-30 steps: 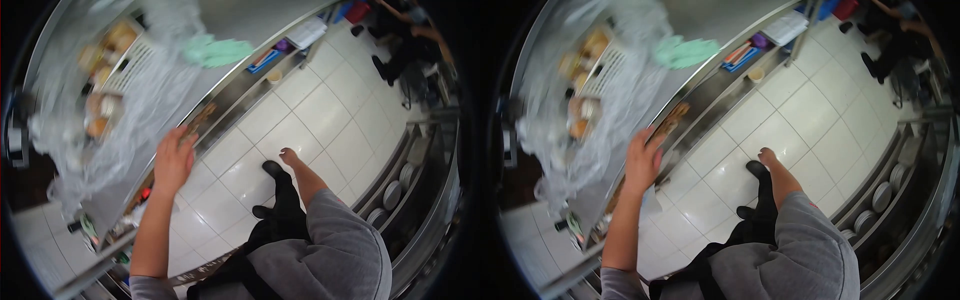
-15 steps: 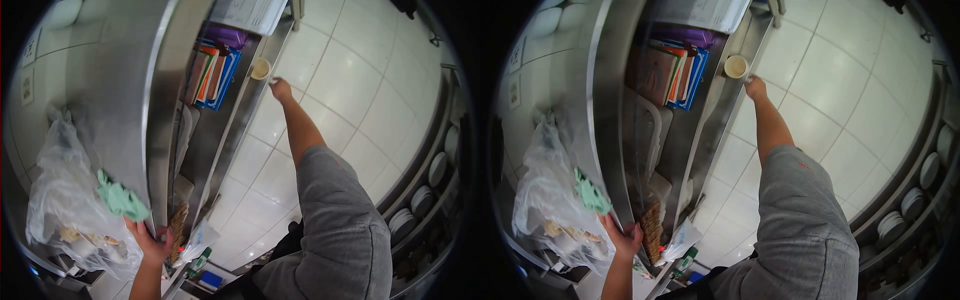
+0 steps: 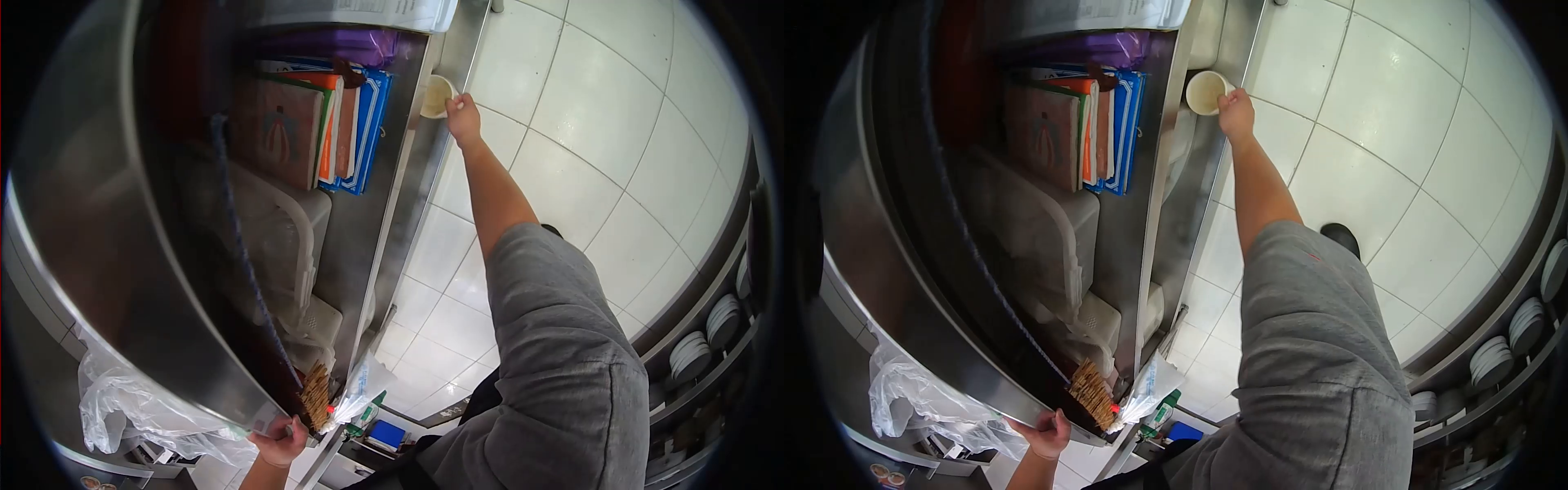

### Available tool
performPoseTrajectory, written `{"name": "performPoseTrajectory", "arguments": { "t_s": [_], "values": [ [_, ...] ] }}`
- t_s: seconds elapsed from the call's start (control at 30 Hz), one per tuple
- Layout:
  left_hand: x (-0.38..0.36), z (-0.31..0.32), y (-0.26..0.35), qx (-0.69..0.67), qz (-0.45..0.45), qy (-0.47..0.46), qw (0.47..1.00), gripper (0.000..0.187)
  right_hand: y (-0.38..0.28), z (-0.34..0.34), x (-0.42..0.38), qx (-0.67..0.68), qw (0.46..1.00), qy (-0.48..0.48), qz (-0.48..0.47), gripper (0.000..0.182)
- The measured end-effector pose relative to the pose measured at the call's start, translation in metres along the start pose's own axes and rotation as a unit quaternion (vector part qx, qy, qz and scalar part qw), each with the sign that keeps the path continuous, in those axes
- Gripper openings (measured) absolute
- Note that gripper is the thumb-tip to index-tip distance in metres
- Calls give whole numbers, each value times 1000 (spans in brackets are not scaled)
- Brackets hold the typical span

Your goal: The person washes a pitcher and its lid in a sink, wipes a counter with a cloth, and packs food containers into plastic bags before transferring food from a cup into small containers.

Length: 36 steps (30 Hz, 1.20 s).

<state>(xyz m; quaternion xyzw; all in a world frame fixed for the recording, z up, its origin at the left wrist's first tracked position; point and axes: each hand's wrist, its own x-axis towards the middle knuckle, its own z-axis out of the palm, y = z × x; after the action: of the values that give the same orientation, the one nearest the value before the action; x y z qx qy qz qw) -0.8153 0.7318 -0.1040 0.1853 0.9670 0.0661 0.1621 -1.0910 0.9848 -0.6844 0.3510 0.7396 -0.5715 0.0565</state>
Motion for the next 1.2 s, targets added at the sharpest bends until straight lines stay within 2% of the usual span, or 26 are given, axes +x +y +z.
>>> {"name": "performPoseTrajectory", "arguments": {
  "t_s": [0.03, 0.07, 0.1, 0.13, 0.2, 0.23, 0.27, 0.33, 0.37, 0.4, 0.43, 0.47, 0.53, 0.57, 0.6, 0.67, 0.7, 0.77, 0.8, 0.83, 0.93, 0.97, 1.03, 1.1, 1.17, 1.2],
  "values": [
    [-34, 3, -23, -84, 0, -25, 996, 105, 10, -7, -4, 54, 998, -25, 23, 30],
    [-37, 3, -26, -169, 1, -48, 984, 109, 21, -15, -9, 106, 992, -51, 45, 29],
    [-43, 12, -21, -120, -50, 33, 991, 104, 30, -26, -19, 143, 988, -43, 33, 33],
    [-38, 12, -20, -124, -46, 43, 990, 104, 37, -41, -32, 179, 983, -35, 18, 37],
    [-29, 10, -18, 46, -74, 62, 994, 100, 35, -87, -69, 247, 967, -48, 43, 45],
    [-10, 7, -14, 21, -28, 77, 996, 97, 40, -118, -82, 204, 974, -92, 43, 50],
    [3, 3, -3, 56, -42, 83, 994, 99, 11, -162, -109, 185, 965, -149, 113, 45],
    [15, 6, 2, 125, -44, 146, 980, 90, 17, -211, -147, 181, 959, -182, 117, 45],
    [20, 2, 6, 119, -47, 173, 977, 90, -3, -245, -177, 111, 965, -197, 135, 55],
    [25, -2, 11, 136, -42, 179, 973, 84, 19, -267, -193, -16, 966, -239, 101, 66],
    [30, -6, 15, 152, -40, 187, 970, 78, 31, -291, -211, -32, 945, -302, 119, 73],
    [32, -11, 20, 146, -48, 216, 964, 78, 16, -310, -238, -87, 944, -297, 118, 63],
    [30, -20, 28, 161, -68, 200, 964, 66, -84, -356, -290, 27, 916, -376, 136, 27],
    [28, -20, 30, 170, -85, 223, 956, 58, -123, -364, -315, 96, 905, -390, 141, 28],
    [26, -19, 30, 165, -93, 242, 952, 58, -113, -361, -320, 93, 900, -408, 121, 16],
    [22, -17, 26, 180, -54, 295, 937, 61, -197, -365, -335, 84, 894, -436, 66, 11],
    [21, -17, 25, 181, -58, 305, 933, 54, -238, -365, -333, 72, 895, -438, 50, 11],
    [9, -12, 20, 168, -54, 332, 927, 46, -320, -361, -330, 50, 875, -475, -76, 15],
    [10, -12, 19, 159, -43, 347, 923, 39, -364, -356, -334, 110, 873, -459, -122, 15],
    [14, -11, 22, 154, -53, 358, 919, 39, -397, -351, -329, 92, 878, -438, -171, 14],
    [43, -32, 51, 70, 45, 457, 885, 20, -458, -321, -309, 129, 875, -402, -236, 14],
    [68, -61, 64, 40, 90, 471, 877, 23, -473, -311, -303, 126, 881, -383, -248, 13],
    [129, -101, 70, -66, 104, 450, 884, 34, -482, -294, -287, 119, 885, -367, -259, 13],
    [183, -165, 86, -183, 41, 420, 888, 52, -477, -277, -264, 116, 856, -417, -282, 11],
    [216, -200, 83, -23, 27, 320, 947, 66, -480, -278, -257, 93, 840, -455, -279, 13],
    [229, -200, 78, -25, 25, 323, 946, 66, -480, -280, -251, 73, 824, -491, -275, 17]
  ]
}}
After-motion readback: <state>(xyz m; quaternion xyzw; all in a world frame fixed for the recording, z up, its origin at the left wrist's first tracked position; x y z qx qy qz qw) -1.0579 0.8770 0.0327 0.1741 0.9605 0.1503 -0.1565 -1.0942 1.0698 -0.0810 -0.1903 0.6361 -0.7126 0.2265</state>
